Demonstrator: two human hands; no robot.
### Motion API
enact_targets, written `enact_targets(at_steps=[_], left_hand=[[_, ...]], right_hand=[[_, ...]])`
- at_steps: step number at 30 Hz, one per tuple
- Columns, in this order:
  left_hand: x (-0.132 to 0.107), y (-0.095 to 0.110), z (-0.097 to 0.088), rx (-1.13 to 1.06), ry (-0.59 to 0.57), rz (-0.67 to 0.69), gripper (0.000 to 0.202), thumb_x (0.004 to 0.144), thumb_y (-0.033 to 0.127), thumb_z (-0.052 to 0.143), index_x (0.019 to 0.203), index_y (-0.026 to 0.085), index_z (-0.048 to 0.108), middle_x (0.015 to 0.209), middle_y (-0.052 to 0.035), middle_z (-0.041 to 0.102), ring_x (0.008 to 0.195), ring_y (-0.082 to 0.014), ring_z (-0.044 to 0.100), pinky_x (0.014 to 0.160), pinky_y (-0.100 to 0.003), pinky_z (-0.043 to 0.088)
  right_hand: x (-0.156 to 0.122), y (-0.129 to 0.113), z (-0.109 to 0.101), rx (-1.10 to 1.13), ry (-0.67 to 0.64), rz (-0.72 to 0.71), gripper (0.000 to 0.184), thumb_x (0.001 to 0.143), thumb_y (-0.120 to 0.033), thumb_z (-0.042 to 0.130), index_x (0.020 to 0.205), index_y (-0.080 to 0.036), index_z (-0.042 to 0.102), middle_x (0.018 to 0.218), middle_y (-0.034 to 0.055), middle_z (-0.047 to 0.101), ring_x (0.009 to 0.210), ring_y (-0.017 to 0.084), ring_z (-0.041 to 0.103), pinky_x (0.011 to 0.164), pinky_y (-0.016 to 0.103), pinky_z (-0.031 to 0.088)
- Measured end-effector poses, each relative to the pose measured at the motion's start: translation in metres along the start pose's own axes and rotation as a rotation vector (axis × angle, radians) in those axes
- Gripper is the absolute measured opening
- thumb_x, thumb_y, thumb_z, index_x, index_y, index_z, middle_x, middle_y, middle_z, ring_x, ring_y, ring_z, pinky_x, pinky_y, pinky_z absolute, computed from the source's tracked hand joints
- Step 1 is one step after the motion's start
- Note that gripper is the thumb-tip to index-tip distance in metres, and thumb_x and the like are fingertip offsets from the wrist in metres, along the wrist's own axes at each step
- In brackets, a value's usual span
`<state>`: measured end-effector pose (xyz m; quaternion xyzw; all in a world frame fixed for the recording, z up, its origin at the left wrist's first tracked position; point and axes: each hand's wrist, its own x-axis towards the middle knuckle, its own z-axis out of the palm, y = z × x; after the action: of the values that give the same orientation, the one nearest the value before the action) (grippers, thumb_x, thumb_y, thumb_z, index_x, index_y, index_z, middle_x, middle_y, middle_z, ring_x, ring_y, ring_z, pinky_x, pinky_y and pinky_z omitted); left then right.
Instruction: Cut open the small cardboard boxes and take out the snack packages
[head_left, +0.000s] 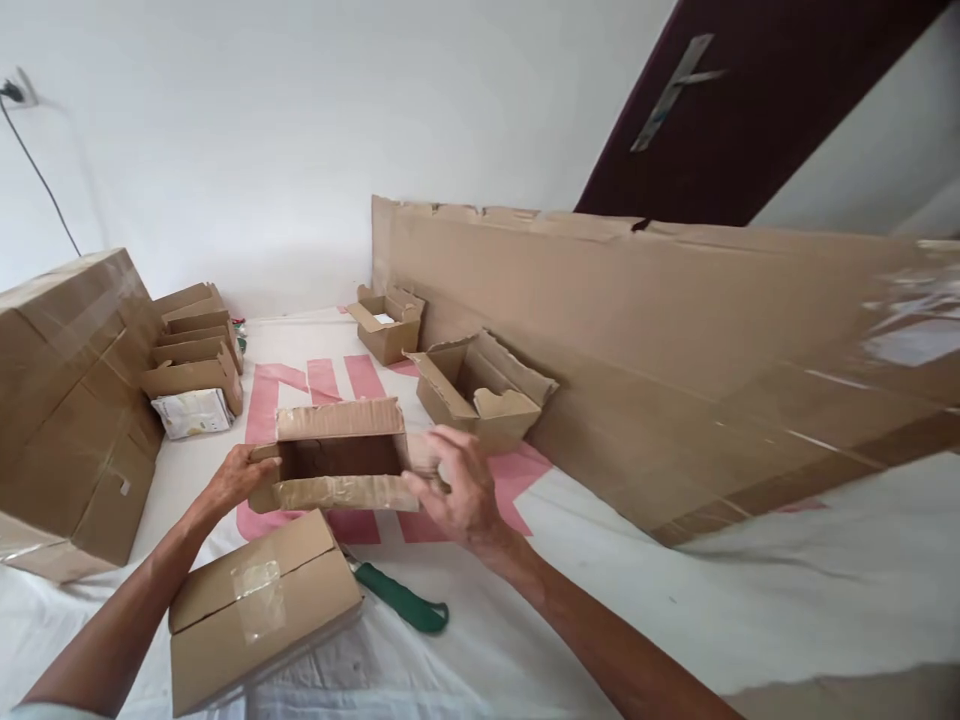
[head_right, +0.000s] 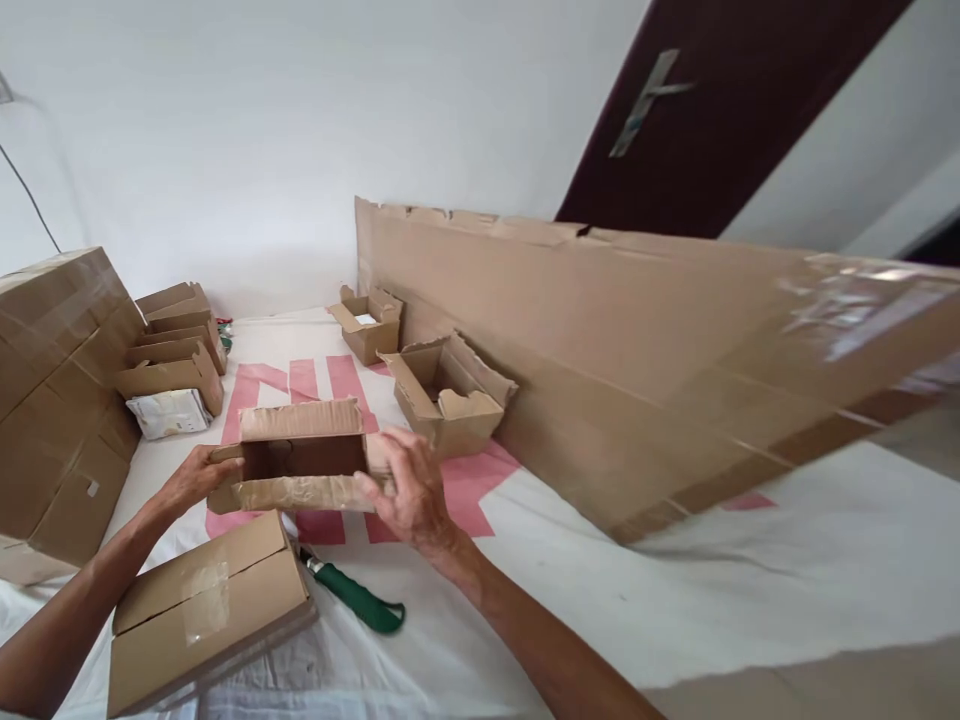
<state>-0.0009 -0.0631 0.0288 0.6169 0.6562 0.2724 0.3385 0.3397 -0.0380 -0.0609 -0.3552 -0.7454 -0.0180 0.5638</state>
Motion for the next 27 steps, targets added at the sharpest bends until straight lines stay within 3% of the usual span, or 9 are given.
enact_targets(at_steps=[2,4,6,9,13,20,27], left_hand=[[-0.001,-0.001,-0.004,-0.010,0.000,-0.011,0.043,0.070,0.059,0.061,0.061,0.024,0.038,0.058,0.0056,0.037,0.058,-0.0113,0.033,0.055,-0.025,0.026],[0.001,-0.002,-0.005,-0.020,-0.001,-0.024,0.045,0.069,0.061,0.063,0.060,0.024,0.038,0.058,0.0057,0.036,0.057,-0.0111,0.033,0.054,-0.025,0.026],[0.002,-0.001,-0.005,-0.032,-0.007,-0.032,0.046,0.068,0.062,0.065,0.060,0.024,0.042,0.057,0.0054,0.039,0.056,-0.0112,0.034,0.054,-0.025,0.027],[0.004,-0.002,-0.005,-0.055,-0.001,-0.044,0.047,0.067,0.064,0.068,0.059,0.022,0.047,0.056,0.0051,0.042,0.055,-0.0115,0.036,0.053,-0.025,0.028],[0.006,-0.009,-0.009,-0.085,0.037,-0.061,0.049,0.065,0.063,0.076,0.060,0.021,0.052,0.055,0.0044,0.047,0.055,-0.0125,0.041,0.053,-0.025,0.030],[0.015,-0.028,-0.016,-0.239,0.034,-0.131,0.055,0.058,0.066,0.086,0.073,0.016,0.068,0.065,-0.0007,0.067,0.058,-0.0172,0.057,0.055,-0.026,0.040],[0.029,-0.027,-0.031,-0.297,0.191,-0.094,0.069,0.057,0.076,0.085,0.086,0.016,0.072,0.073,-0.0037,0.073,0.063,-0.0202,0.063,0.058,-0.029,0.049]], right_hand=[[0.000,0.010,-0.009,0.142,-0.001,0.350,0.044,0.100,-0.052,0.063,0.132,-0.023,0.064,0.127,0.0156,0.069,0.115,0.032,0.066,0.097,0.049,0.056],[0.002,0.015,-0.013,0.343,-0.107,0.649,0.049,0.099,-0.066,0.058,0.120,-0.023,0.067,0.109,0.0105,0.071,0.097,0.027,0.067,0.084,0.041,0.057],[0.006,0.015,-0.015,0.492,-0.221,0.810,0.056,0.093,-0.078,0.056,0.100,-0.024,0.067,0.084,0.0030,0.063,0.077,0.021,0.058,0.070,0.035,0.050],[0.012,0.010,-0.015,0.589,-0.271,0.836,0.066,0.086,-0.089,0.057,0.072,-0.025,0.051,0.067,-0.0034,0.041,0.066,0.016,0.038,0.063,0.032,0.037],[0.019,0.004,-0.014,0.660,-0.276,0.851,0.072,0.081,-0.091,0.062,0.065,-0.026,0.035,0.065,-0.0054,0.027,0.066,0.014,0.025,0.062,0.032,0.027],[0.028,0.003,-0.006,0.808,-0.293,0.895,0.067,0.080,-0.086,0.066,0.065,-0.026,0.041,0.066,-0.0038,0.037,0.067,0.015,0.035,0.064,0.032,0.033],[0.050,0.012,0.014,0.912,-0.291,0.921,0.063,0.074,-0.080,0.076,0.063,-0.024,0.048,0.063,-0.0045,0.044,0.062,0.013,0.037,0.059,0.030,0.032]])
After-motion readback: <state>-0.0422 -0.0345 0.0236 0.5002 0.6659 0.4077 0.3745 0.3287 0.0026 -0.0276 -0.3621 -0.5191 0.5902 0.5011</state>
